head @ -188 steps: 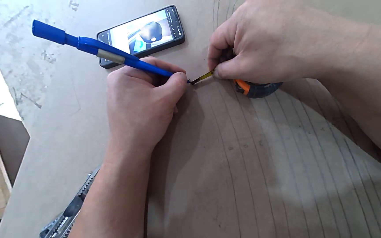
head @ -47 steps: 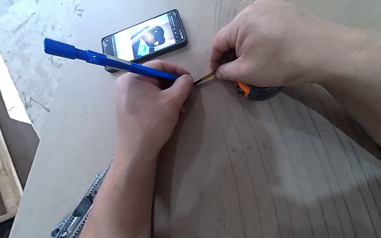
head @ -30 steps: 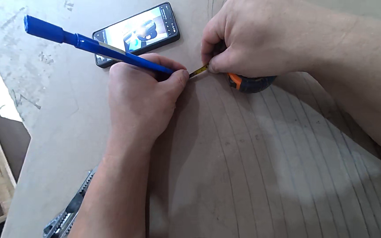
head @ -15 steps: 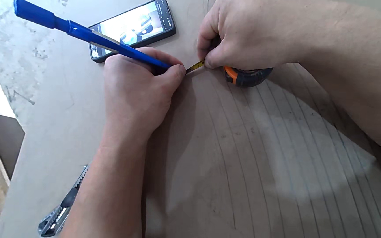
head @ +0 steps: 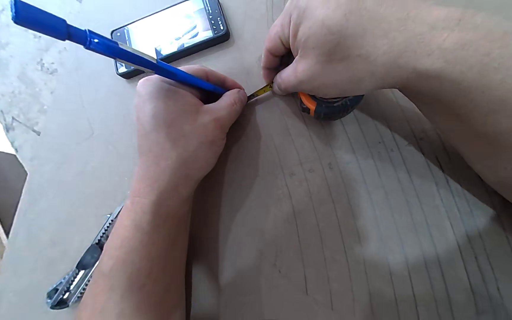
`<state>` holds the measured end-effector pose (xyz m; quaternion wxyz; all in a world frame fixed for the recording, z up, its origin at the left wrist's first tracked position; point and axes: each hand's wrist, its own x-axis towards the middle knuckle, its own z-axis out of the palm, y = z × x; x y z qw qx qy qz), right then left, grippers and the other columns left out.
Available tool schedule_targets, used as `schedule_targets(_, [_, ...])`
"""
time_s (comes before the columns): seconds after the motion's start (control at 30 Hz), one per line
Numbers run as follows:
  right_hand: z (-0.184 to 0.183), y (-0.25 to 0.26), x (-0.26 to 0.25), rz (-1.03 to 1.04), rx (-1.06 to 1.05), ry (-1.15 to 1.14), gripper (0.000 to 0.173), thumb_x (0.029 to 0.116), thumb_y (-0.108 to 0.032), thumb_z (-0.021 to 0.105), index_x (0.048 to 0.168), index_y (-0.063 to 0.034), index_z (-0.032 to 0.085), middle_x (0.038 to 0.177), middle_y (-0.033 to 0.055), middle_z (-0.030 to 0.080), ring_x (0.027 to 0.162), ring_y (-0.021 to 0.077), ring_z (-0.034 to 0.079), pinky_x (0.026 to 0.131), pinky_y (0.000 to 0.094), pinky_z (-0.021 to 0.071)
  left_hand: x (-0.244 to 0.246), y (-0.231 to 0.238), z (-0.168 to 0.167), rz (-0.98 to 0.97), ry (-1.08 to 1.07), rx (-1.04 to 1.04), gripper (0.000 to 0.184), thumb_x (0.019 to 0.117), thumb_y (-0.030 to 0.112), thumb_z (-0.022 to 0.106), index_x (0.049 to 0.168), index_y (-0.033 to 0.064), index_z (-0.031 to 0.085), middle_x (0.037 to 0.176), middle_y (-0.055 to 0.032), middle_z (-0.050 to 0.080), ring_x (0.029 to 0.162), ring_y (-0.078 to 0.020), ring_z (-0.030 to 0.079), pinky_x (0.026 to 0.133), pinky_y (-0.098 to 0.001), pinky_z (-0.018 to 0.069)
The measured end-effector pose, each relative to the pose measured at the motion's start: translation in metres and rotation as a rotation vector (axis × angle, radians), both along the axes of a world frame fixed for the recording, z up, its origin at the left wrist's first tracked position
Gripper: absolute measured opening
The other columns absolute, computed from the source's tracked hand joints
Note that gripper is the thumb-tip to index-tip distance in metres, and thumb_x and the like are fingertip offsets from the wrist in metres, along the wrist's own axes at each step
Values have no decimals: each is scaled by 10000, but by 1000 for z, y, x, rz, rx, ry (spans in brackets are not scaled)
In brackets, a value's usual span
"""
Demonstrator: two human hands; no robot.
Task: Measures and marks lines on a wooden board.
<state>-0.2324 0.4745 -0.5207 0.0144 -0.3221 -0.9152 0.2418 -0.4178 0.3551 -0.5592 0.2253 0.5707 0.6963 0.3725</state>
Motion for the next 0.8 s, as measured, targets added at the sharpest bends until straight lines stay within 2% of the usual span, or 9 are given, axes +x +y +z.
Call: schedule_targets(0.8, [1,-33,18,-21,-40,7,137,1011,-270,641,945,-239,757,758,-99,679,660,13,617,570,270,508,14,-30,2,-47,-7,-18,21,909,206,764,928,200,758,729,100,704,545,-6,617,453,-184,502])
